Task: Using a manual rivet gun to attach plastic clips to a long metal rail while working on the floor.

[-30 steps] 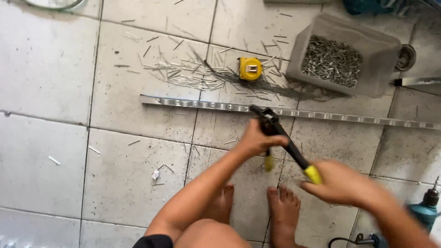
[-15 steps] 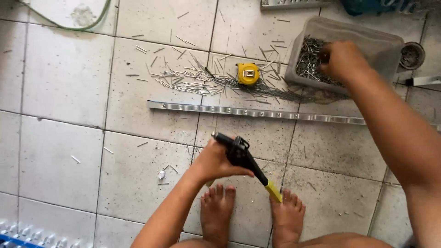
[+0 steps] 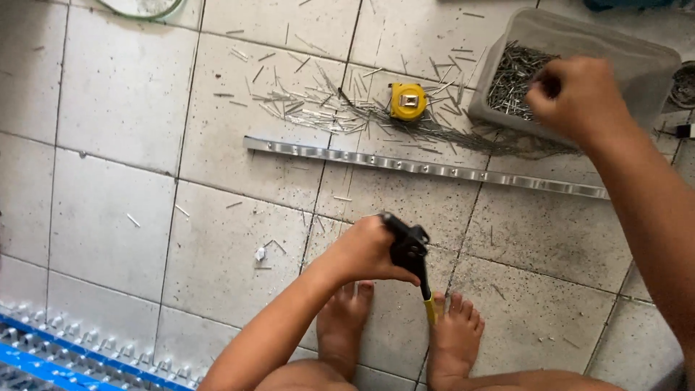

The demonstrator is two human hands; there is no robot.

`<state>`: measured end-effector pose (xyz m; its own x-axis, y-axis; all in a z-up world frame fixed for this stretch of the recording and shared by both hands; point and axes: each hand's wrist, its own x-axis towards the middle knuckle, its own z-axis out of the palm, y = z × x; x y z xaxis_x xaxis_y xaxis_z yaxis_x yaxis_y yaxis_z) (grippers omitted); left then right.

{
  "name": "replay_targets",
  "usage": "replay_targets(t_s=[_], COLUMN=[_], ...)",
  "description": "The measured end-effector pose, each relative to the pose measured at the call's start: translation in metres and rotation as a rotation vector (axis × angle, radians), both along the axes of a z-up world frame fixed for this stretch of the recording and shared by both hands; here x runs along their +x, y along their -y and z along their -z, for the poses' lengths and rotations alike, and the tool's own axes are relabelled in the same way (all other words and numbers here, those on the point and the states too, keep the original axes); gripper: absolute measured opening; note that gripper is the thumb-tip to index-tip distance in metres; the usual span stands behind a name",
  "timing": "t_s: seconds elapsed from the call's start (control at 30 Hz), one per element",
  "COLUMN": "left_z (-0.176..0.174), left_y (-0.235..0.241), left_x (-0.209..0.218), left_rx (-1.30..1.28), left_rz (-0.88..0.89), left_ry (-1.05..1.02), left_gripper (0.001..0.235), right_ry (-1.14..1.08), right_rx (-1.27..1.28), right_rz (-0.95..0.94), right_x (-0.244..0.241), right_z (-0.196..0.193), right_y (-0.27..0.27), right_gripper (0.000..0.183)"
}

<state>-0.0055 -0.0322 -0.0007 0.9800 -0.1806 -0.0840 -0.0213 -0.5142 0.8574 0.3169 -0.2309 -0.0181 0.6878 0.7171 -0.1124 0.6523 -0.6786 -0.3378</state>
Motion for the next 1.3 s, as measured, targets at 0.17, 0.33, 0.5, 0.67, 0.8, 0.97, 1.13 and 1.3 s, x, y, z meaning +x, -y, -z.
replay_targets(t_s=[0.17, 0.33, 0.5, 0.67, 0.8, 0.97, 1.13, 1.3], left_z=[0.009, 0.034, 0.028, 0.012, 0.023, 0.061, 0.091, 0.106], left_y=[0.015, 0.026, 0.023, 0.003, -0.005, 0.015, 0.013, 0.012], left_x=[0.013, 0.019, 0.022, 0.027, 0.029, 0.040, 0.040, 0.042], left_rx=[0.236, 0.279, 0.270, 0.130, -0.587, -0.958, -1.019, -1.100], left_rz=[0.173, 0.252, 0.273, 0.215, -0.215, -0.620, -0.718, -0.745], left_ry=[-0.015, 0.156, 0.070, 0.050, 0.144, 0.007, -0.016, -0.120], left_gripper=[0.051, 0.056, 0.054, 0.051, 0.035, 0.033, 0.036, 0.046], right_ry=[-0.434, -0.739, -0.824, -0.838, -1.185, -1.235, -1.310, -1.170], right_rx=[0.296, 0.353, 0.178, -0.072, 0.015, -0.065, 0.118, -0.126], right_rz=[-0.340, -0.251, -0.113, -0.042, -0.220, 0.152, 0.339, 0.472], right_x=[-0.102, -0.153, -0.154, -0.153, -0.147, -0.248, -0.265, -0.257], right_z=[-0.083, -0.104, -0.103, -0.106, -0.068, 0.026, 0.047, 0.030], right_y=[-0.048, -0.058, -0.063, -0.067, -0.032, 0.019, 0.011, -0.011], right_gripper=[0.006, 0.011, 0.016, 0.025, 0.100, 0.086, 0.083, 0.073])
